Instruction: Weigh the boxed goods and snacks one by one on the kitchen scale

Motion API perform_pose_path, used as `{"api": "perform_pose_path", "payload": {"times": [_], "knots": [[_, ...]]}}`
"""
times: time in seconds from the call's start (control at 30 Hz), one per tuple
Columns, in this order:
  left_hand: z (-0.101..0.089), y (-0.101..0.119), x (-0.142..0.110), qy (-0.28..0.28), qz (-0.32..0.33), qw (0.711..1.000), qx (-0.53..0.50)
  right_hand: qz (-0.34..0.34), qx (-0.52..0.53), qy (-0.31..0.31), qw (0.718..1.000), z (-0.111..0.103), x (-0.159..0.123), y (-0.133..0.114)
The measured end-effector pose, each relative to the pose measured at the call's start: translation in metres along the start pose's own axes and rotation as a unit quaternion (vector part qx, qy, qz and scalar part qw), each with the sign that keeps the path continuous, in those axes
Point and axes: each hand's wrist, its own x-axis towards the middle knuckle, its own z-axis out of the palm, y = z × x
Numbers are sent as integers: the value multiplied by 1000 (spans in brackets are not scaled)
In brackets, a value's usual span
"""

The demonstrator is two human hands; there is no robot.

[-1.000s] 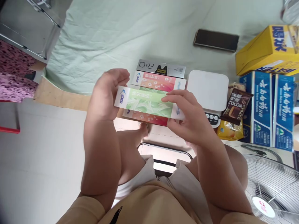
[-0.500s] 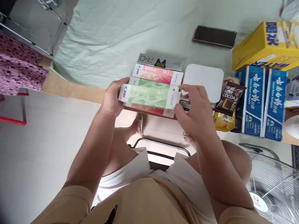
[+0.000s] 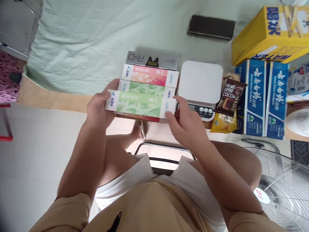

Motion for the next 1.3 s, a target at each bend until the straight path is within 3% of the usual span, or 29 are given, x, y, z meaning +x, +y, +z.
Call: {"api": "perform_pose_path", "payload": {"times": [0.13, 0.33, 0.47, 0.67, 0.9, 1.03, 1.17, 1.23, 1.3], "knots": [[-4, -1, 0, -17, 0, 1000, -10, -1, -44, -21, 999, 1, -4, -2], [-6, -3, 0, -25, 2, 1000, -11, -71, -85, 31, 993, 11, -1, 6], [-6, -3, 1, -12, 9, 1000, -13, -76, -113, 35, 990, 16, -1, 10], [-3, 2, 0, -39, 16, 999, -14, -58, -117, 5, 991, 16, -2, 8], [-1, 4, -1, -45, 16, 999, -11, -69, -125, 18, 990, 18, -3, 9], [-11, -1, 3, 43, 16, 999, -3, -41, -108, -13, 993, 8, -2, 4], [-34, -4, 13, 116, 110, 987, 33, -11, -76, -31, 997, -21, -6, 2], [-40, -2, 18, 167, 196, 965, 56, 8, -50, 38, 998, -39, -8, 7], [-35, 3, 20, 221, 311, 922, 71, 35, -19, 142, 989, -57, -10, 16]]}}
